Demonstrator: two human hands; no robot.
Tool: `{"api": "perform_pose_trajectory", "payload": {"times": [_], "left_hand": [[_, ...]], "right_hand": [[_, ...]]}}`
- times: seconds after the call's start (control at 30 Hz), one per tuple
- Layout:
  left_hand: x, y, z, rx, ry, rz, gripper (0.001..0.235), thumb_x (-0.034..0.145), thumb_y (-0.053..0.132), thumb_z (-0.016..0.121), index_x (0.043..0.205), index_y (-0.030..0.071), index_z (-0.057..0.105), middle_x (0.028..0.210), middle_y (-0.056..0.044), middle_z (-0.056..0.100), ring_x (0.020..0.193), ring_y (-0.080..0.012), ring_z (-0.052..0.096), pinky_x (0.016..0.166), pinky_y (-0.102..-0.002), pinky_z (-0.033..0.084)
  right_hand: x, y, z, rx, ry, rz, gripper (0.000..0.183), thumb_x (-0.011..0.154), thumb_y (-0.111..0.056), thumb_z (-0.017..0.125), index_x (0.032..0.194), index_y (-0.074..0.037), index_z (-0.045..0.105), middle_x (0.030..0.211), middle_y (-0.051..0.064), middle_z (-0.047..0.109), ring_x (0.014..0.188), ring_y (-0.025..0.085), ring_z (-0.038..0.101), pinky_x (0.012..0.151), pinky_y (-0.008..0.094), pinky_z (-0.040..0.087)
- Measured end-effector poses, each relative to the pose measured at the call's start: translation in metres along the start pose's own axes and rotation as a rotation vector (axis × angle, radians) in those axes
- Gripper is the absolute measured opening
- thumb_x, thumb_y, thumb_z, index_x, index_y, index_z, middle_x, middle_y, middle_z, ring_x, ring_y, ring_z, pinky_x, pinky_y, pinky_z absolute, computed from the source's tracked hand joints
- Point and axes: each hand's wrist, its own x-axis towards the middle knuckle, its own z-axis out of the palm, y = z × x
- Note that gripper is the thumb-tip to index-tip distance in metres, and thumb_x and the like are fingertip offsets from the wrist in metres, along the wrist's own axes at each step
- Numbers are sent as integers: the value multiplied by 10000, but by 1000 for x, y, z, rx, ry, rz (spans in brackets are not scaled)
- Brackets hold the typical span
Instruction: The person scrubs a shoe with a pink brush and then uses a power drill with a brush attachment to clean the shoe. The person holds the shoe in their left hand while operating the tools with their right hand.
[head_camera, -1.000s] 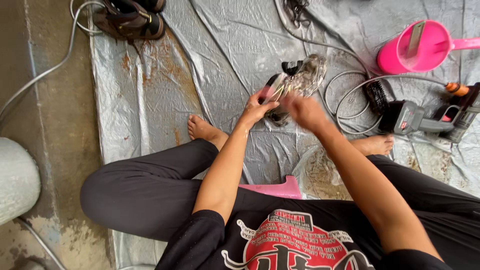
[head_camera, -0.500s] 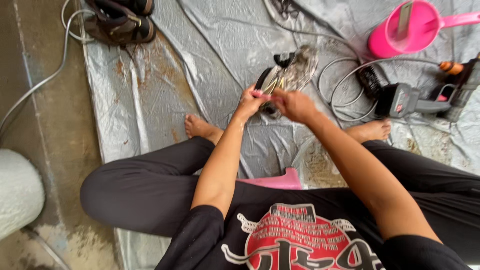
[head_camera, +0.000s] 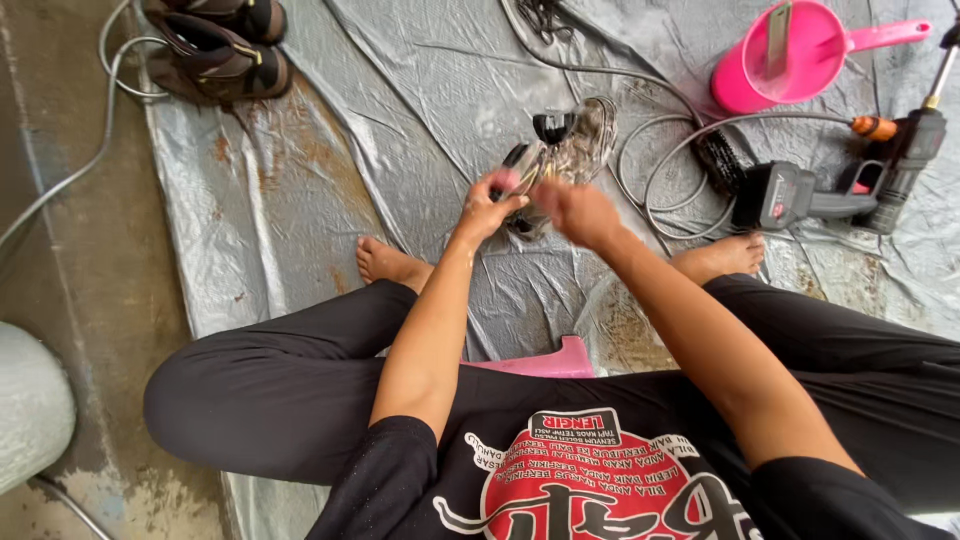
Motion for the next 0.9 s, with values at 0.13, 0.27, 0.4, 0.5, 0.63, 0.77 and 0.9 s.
{"api": "perform_pose_trajectory", "payload": {"times": [0.13, 0.27, 0.4, 0.5, 0.63, 0.77, 0.9], "left_hand": [[0, 1, 4, 22, 20, -108, 624, 641, 390, 1011, 1215, 307, 781, 1054, -34, 803, 1091, -217, 747, 955, -377, 579], [-6, 3, 2, -32, 9, -112, 575, 683, 392, 1010, 1198, 290, 775, 1118, -33, 797, 1124, -228, 740, 959, -396, 561], [-28, 31, -3, -44, -14, -42, 437, 650, 369, 1006, 1006, 235, 791, 928, -55, 781, 946, -234, 758, 852, -385, 591], [-15, 20, -11, -219, 31, 64, 436, 668, 179, 1015, 1036, 162, 781, 945, -67, 781, 927, -149, 684, 838, -306, 577], [11, -36, -4, -80, 20, 15, 500, 663, 294, 1023, 1101, 237, 787, 1036, -28, 799, 1026, -175, 734, 911, -340, 583], [-17, 4, 0, -151, 11, 3, 641, 720, 273, 1002, 1292, 144, 743, 1186, -162, 777, 1172, -308, 721, 1013, -434, 556], [-4, 0, 2, 0, 10, -5, 625, 684, 275, 990, 1260, 303, 750, 1163, -67, 786, 1193, -257, 719, 1033, -412, 577]], "right_hand": [[13, 10, 13, 33, -38, 52, 181, 1018, -341, 593, 1137, -220, 654, 762, 197, 729, 792, 484, 734, 748, 620, 565], [1, 2, -2, 13, 5, 55, 214, 1049, -288, 515, 1093, -149, 672, 730, 257, 699, 768, 518, 714, 718, 619, 553], [-2, 16, 3, -43, -191, -72, 254, 949, -306, 634, 1153, -169, 697, 830, 244, 760, 803, 496, 747, 777, 625, 587], [12, 15, 10, 20, 59, 109, 189, 1065, -274, 531, 1156, -160, 650, 738, 268, 706, 767, 517, 723, 732, 661, 542], [2, 3, 5, -61, -132, -6, 192, 1022, -361, 557, 1131, -239, 657, 748, 201, 730, 751, 478, 739, 711, 603, 587], [8, 19, 17, -102, -143, 135, 216, 1048, -405, 518, 1198, -296, 629, 767, 182, 719, 763, 475, 736, 719, 609, 589], [12, 1, 15, -140, -286, 56, 238, 1017, -358, 565, 1227, -316, 668, 817, 210, 757, 827, 488, 753, 805, 627, 605]]}}
